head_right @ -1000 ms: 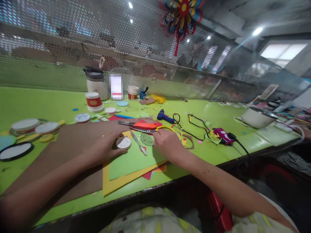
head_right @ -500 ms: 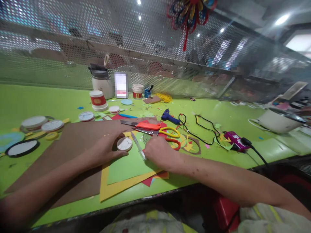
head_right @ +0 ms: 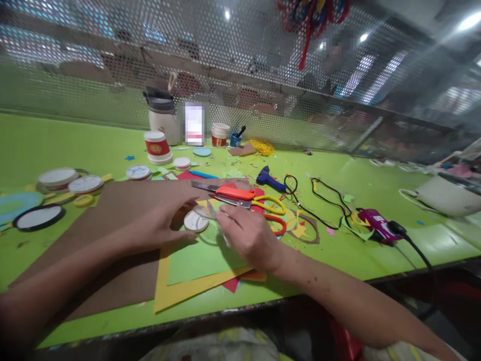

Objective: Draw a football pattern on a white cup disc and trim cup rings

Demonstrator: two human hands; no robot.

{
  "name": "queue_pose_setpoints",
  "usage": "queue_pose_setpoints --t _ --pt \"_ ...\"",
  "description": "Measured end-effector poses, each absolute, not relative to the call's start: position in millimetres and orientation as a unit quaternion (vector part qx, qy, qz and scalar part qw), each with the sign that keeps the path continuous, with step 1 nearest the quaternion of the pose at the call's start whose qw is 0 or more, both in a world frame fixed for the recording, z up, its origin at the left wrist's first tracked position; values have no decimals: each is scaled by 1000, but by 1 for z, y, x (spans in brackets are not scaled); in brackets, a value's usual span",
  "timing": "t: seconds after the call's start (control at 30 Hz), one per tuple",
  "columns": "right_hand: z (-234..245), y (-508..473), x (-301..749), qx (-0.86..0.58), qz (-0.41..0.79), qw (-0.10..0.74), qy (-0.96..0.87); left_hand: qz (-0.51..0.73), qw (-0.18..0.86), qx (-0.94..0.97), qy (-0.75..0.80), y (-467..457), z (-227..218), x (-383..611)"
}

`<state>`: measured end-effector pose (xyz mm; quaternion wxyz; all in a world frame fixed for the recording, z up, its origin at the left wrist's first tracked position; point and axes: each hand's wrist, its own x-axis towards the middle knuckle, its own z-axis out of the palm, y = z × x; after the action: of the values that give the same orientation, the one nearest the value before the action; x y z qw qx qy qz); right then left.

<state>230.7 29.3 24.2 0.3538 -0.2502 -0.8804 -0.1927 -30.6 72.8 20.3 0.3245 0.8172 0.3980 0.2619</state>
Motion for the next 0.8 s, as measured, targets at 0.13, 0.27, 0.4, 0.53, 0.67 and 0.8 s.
queue_pose_setpoints --t 0.13,0.27,0.4,0.53,0.67,0.8 --pt "22 40 219 -210 -192 353 -891 256 356 807 395 73 33 -46" --pt "20 45 202 -179 -191 348 -900 258 358 808 390 70 37 -51" --pt "15 49 186 -174 -186 367 -894 250 338 816 397 68 33 -51" --pt "9 51 180 -182 -173 386 -888 228 319 824 409 66 37 -54" --pt "5 50 179 -185 -163 397 -884 223 316 820 422 64 38 -54" --pt "5 47 178 -188 -157 398 -884 250 315 813 422 71 29 -53"
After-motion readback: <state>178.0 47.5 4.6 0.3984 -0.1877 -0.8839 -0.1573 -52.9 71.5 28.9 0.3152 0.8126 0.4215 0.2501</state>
